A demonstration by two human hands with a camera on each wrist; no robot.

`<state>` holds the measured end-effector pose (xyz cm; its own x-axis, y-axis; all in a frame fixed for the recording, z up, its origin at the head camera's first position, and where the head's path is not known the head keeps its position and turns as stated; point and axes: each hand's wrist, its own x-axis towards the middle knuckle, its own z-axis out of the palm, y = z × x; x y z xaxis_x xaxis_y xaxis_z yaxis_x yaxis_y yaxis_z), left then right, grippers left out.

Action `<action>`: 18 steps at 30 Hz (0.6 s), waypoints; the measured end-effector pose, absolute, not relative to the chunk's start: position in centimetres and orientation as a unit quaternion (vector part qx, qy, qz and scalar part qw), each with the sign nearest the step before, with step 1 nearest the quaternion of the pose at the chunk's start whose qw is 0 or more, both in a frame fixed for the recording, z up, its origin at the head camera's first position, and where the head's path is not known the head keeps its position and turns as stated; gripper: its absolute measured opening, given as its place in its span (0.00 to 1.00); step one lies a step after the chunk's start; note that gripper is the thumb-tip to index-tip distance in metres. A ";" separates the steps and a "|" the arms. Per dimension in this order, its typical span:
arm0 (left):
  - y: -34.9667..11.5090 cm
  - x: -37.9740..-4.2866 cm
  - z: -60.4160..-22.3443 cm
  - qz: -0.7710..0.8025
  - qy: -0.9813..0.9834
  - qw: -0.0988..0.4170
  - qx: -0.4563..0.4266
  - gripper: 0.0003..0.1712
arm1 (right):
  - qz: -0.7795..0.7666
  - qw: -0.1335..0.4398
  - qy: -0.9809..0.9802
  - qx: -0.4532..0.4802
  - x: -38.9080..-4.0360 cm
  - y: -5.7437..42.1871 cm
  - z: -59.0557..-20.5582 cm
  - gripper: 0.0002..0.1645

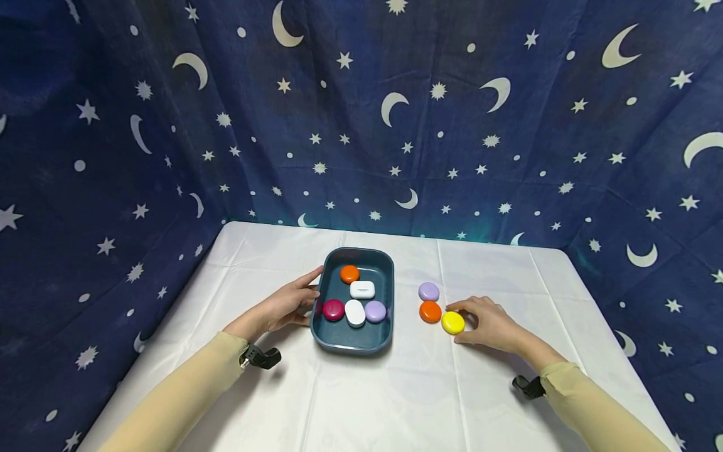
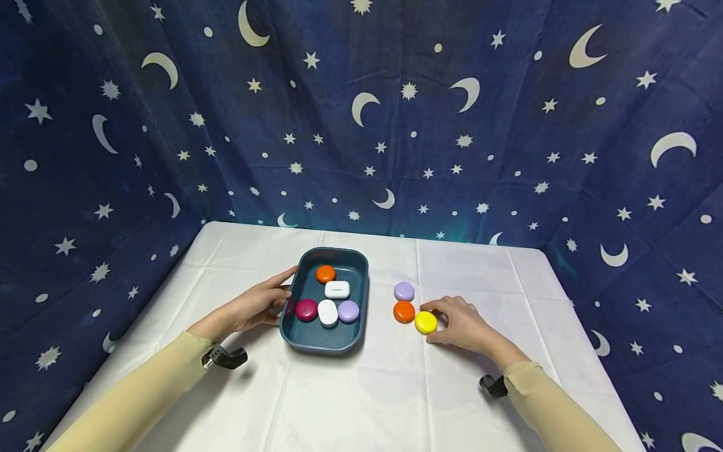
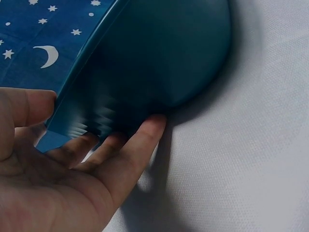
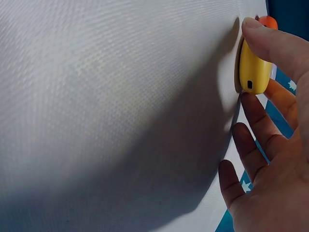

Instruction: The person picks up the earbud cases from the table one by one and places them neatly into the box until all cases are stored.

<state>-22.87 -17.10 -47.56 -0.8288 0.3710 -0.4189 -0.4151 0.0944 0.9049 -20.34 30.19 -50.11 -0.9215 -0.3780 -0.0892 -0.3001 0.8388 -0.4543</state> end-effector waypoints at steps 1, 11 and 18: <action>-17.1 -22.9 -47.6 0.673 0.679 0.292 -0.017 0.39 | -0.222 0.089 0.955 -0.174 -20.4 30.2 -50.1 0.41; -17.0 -22.8 -47.5 0.672 0.680 0.292 -0.016 0.38 | -0.240 0.087 0.952 -0.172 -20.3 30.4 -50.2 0.38; -17.0 -22.7 -47.5 0.676 0.678 0.290 -0.016 0.39 | -0.250 0.097 0.949 -0.167 -20.4 30.5 -49.7 0.36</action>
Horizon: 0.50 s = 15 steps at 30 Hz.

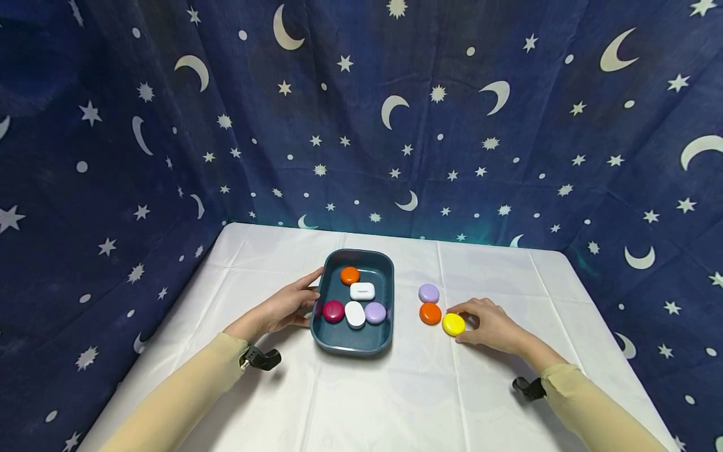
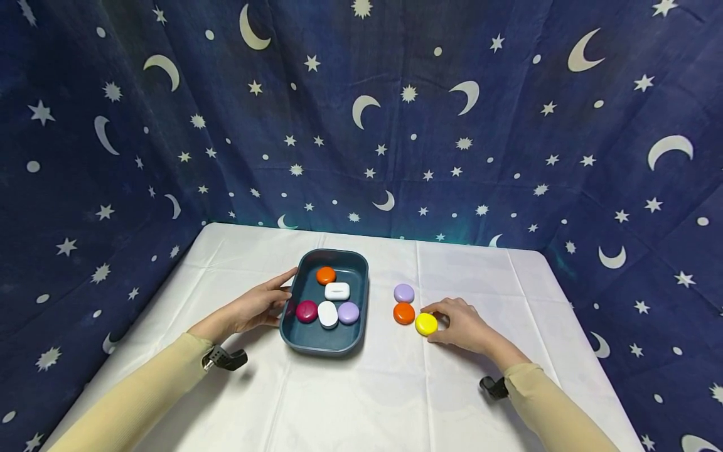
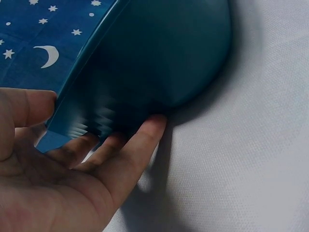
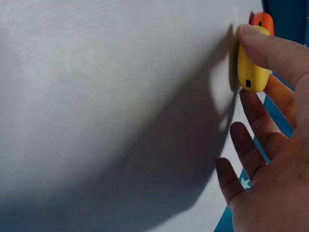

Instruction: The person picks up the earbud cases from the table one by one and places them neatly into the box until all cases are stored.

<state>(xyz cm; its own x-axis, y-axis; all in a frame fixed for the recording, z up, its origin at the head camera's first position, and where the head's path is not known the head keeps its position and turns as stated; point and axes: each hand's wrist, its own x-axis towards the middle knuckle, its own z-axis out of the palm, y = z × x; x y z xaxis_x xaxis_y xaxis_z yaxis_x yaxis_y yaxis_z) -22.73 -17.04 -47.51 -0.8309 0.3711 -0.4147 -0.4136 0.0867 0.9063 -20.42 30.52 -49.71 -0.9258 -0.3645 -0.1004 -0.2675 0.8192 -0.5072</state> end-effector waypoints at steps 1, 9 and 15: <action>-17.1 -22.7 -47.5 0.677 0.675 0.291 -0.015 0.39 | -0.254 0.097 0.948 -0.166 -20.5 30.5 -49.5 0.36; -17.2 -22.8 -47.6 0.682 0.669 0.295 -0.007 0.40 | -0.287 0.054 0.935 -0.201 -21.3 29.7 -47.7 0.35; -17.2 -22.9 -47.8 0.683 0.668 0.296 -0.008 0.40 | -0.307 0.055 0.928 -0.204 -22.3 27.7 -46.4 0.34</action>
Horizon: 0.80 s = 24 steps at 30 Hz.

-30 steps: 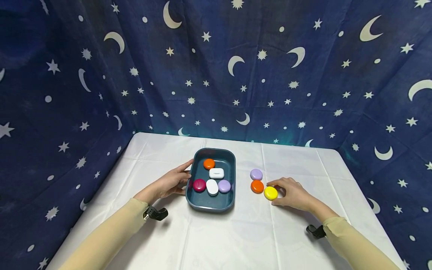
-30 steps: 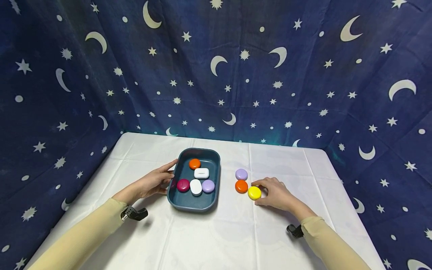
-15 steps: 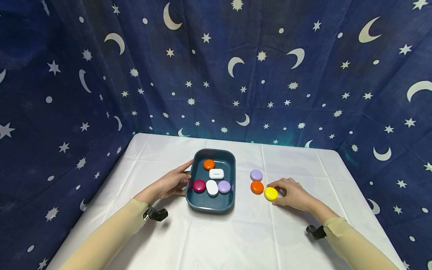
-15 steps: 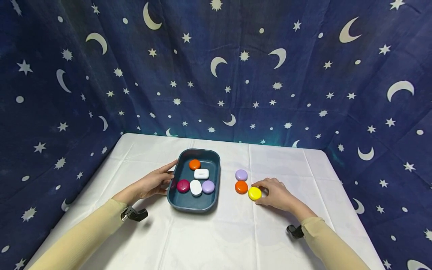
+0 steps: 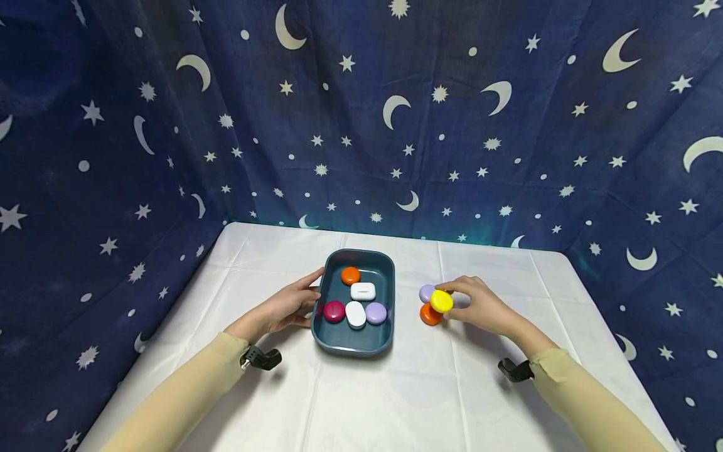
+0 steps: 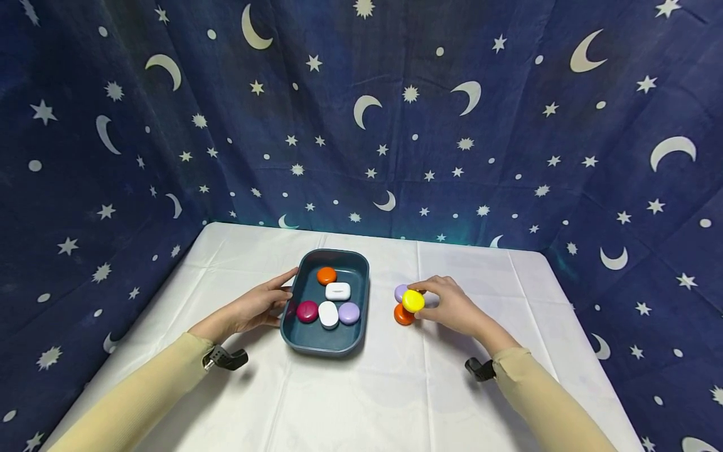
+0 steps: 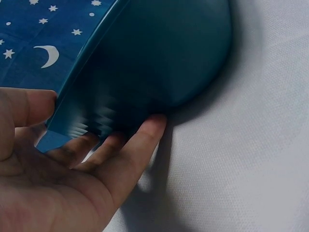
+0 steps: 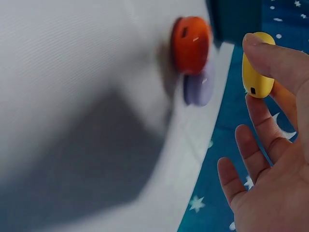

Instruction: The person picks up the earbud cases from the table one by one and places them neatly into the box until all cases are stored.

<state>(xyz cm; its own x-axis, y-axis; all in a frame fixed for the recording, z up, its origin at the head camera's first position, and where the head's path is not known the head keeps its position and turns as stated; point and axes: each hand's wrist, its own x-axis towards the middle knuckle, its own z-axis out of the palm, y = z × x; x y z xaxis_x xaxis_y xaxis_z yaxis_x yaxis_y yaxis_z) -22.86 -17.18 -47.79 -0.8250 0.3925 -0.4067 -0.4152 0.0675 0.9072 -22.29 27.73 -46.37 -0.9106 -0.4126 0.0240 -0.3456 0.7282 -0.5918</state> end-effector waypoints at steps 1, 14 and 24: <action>-17.2 -22.9 -47.8 0.683 0.668 0.295 -0.008 0.40 | -0.308 0.057 0.927 -0.205 -22.5 27.3 -46.2 0.34; -17.3 -22.8 -47.8 0.681 0.672 0.291 -0.012 0.39 | -0.324 0.066 0.912 -0.244 -24.3 22.3 -44.5 0.35; -17.1 -22.8 -47.5 0.678 0.676 0.288 -0.018 0.38 | -0.306 0.093 0.912 -0.255 -25.9 18.5 -43.5 0.34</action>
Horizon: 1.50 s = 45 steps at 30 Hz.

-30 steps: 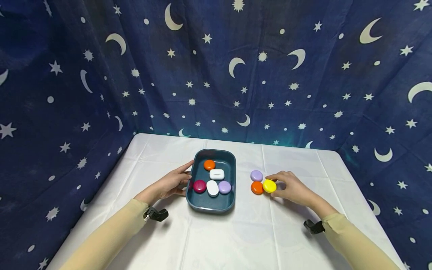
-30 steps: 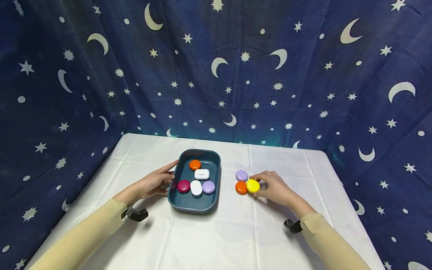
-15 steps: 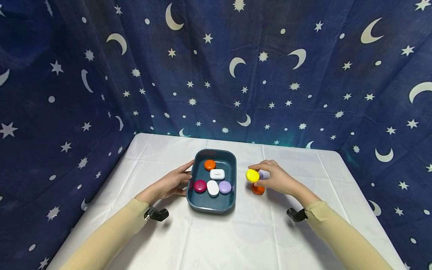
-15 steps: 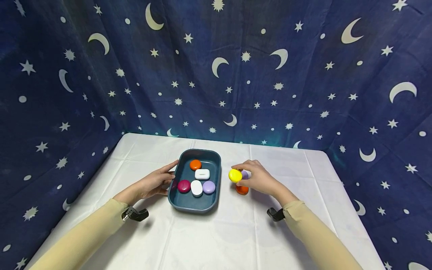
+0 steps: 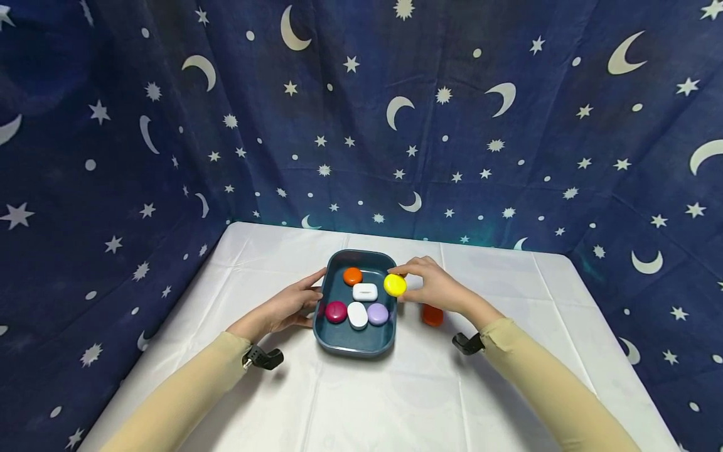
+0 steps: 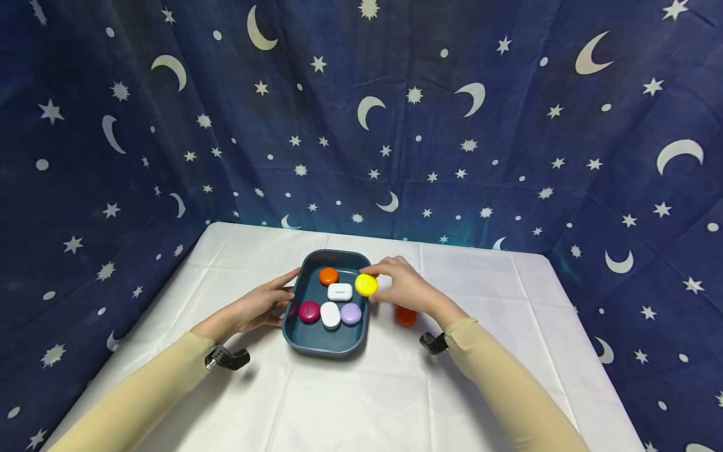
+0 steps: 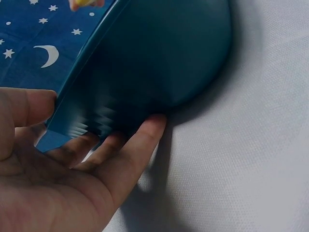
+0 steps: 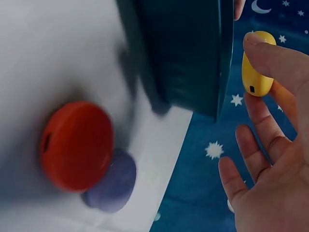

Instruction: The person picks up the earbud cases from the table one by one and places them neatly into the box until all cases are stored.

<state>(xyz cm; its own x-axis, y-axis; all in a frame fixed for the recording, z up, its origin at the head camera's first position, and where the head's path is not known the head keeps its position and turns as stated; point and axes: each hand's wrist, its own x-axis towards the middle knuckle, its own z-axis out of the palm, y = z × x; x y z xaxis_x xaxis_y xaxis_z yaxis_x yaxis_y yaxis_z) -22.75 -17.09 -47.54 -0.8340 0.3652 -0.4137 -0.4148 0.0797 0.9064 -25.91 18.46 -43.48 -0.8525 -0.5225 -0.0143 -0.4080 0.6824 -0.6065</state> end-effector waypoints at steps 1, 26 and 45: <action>-17.1 -22.8 -47.5 0.678 0.676 0.288 -0.018 0.38 | -0.304 0.095 0.913 -0.255 -26.1 18.1 -43.4 0.34; -17.1 -22.9 -47.5 0.676 0.675 0.296 -0.021 0.39 | -0.208 0.101 0.911 -0.343 -29.1 10.6 -44.3 0.33; -17.1 -22.9 -47.6 0.677 0.672 0.298 -0.026 0.39 | -0.255 0.089 0.911 -0.312 -28.7 11.4 -43.6 0.34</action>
